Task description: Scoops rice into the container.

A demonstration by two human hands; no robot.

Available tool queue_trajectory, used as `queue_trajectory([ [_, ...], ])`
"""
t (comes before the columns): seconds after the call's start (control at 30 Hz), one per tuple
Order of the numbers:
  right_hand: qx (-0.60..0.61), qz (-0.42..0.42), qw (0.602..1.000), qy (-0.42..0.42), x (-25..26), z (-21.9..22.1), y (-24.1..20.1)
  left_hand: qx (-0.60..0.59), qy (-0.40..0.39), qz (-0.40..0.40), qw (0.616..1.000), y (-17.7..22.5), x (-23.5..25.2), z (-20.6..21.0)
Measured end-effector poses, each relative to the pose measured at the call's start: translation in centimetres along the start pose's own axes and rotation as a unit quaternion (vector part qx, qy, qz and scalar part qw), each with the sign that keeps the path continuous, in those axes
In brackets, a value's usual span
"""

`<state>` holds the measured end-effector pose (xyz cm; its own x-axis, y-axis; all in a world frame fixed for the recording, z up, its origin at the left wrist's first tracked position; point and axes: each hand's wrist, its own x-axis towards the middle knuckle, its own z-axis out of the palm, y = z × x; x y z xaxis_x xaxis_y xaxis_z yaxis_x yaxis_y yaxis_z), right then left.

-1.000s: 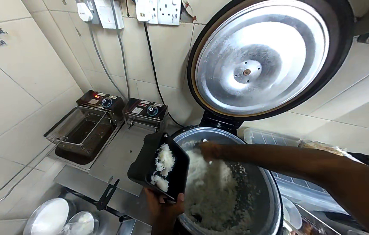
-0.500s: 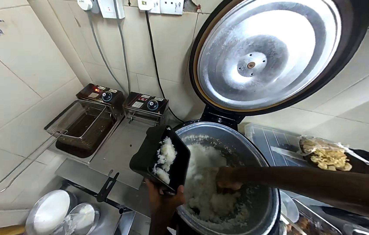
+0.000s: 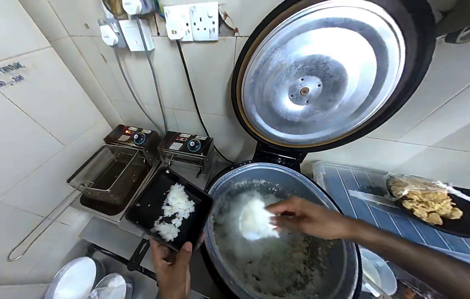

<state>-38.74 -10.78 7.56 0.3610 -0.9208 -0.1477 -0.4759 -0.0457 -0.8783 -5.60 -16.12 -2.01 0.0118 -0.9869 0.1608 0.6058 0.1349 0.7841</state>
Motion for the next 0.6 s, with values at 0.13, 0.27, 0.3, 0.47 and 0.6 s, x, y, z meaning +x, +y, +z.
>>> queue_trajectory([
  [0.13,-0.115,-0.025,0.977,0.178,-2.7,-1.5,-6.7,-0.046,-0.093,-0.166,0.981,1.7,-1.9,3.3],
  [0.27,-0.449,-0.046,0.855,0.257,-1.5,1.4,-7.0,-0.126,-0.077,-0.366,0.919,1.1,-4.7,7.9],
  [0.3,-0.53,-0.06,0.8,0.275,-1.5,1.7,-7.0,-0.141,-0.079,-0.388,0.907,0.6,-4.9,8.2],
  [0.47,-0.613,-0.069,0.734,0.283,-3.8,0.3,-9.7,-0.149,-0.114,-0.401,0.896,-0.3,-4.8,7.6],
  [0.6,-0.522,-0.015,0.844,0.121,-3.9,3.2,-7.5,-0.055,-0.136,-0.381,0.913,0.2,-4.2,7.8],
])
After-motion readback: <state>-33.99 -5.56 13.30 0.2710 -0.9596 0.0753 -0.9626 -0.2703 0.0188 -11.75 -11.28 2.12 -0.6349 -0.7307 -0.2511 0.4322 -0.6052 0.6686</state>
